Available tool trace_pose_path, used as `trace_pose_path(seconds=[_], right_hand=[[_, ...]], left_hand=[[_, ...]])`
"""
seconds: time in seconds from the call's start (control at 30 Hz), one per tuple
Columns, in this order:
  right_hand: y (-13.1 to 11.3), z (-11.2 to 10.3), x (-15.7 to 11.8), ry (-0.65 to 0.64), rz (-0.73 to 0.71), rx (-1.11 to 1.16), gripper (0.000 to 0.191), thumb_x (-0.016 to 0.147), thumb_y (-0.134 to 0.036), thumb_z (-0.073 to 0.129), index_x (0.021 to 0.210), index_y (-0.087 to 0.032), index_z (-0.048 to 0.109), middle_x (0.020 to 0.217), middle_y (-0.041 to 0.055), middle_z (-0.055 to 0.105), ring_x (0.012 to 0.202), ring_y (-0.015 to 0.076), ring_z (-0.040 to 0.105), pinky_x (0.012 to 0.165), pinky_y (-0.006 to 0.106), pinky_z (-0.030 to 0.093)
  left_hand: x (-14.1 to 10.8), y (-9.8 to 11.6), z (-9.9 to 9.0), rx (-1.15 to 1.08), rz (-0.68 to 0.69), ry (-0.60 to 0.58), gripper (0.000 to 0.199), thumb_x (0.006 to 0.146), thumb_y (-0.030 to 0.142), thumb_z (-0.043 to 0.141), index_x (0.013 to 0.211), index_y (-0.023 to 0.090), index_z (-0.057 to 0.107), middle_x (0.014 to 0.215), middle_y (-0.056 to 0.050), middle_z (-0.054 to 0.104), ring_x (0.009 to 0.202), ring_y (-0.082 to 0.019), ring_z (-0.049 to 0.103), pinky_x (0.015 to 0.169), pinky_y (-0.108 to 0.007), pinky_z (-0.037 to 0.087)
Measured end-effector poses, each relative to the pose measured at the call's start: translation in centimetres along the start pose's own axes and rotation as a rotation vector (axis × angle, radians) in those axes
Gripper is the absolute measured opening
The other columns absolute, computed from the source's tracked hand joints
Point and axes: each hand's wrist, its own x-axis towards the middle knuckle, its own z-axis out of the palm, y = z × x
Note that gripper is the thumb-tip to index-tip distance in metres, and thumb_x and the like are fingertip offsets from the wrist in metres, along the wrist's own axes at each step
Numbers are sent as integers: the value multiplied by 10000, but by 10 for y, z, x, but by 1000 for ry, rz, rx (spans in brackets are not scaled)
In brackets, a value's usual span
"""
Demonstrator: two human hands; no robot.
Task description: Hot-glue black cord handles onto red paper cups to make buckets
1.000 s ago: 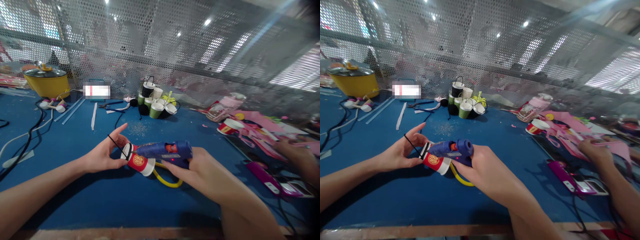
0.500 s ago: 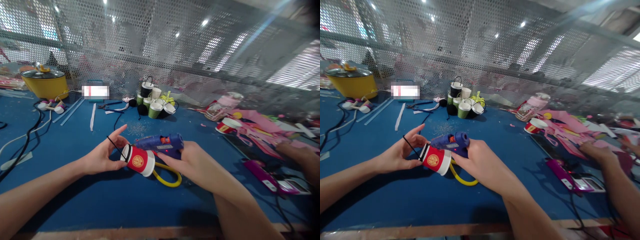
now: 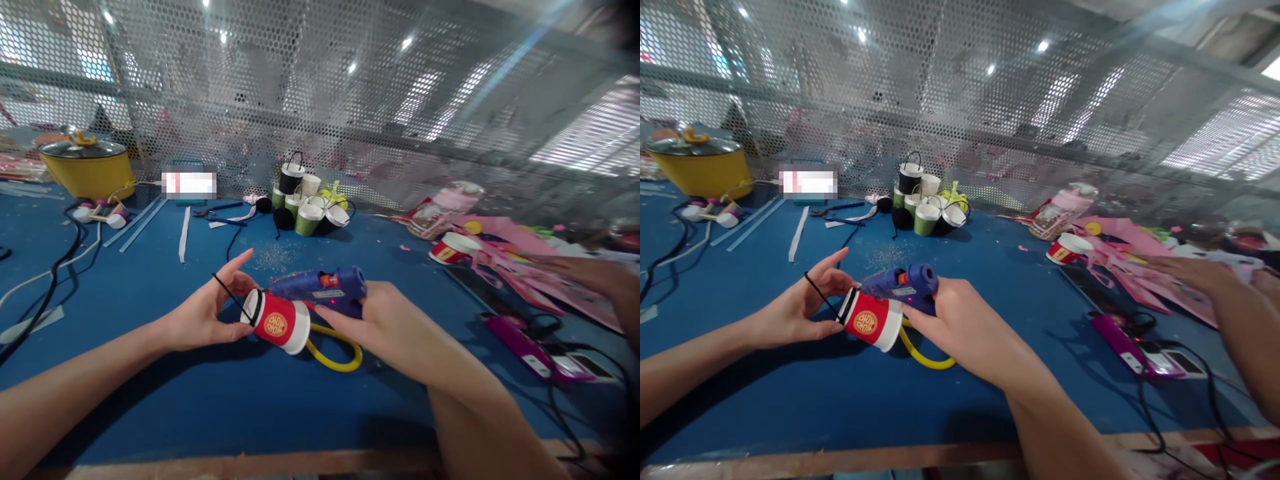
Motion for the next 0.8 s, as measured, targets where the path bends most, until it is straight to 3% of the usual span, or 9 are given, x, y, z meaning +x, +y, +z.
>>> trace_pose_path(seconds=[0.6, 0.8], right_hand=[[-6, 1, -13, 15, -29, -113, 257, 821, -409, 486, 770, -205, 633, 651, -12, 654, 568, 143, 562, 499, 227, 435], [-7, 4, -15, 27, -60, -144, 228, 804, -341, 500, 656, -194, 593, 550, -20, 595, 491, 119, 510, 468, 215, 398]], left_hand=[[-1, -1, -1, 16, -29, 34, 885, 710, 150, 651, 1375, 370, 110, 1034, -23, 509, 978, -184, 506, 915, -428, 363], [0, 0, 0, 0, -42, 52, 899, 702, 140, 655, 1379, 363, 109, 981, -12, 505, 935, -173, 505, 914, -445, 355]])
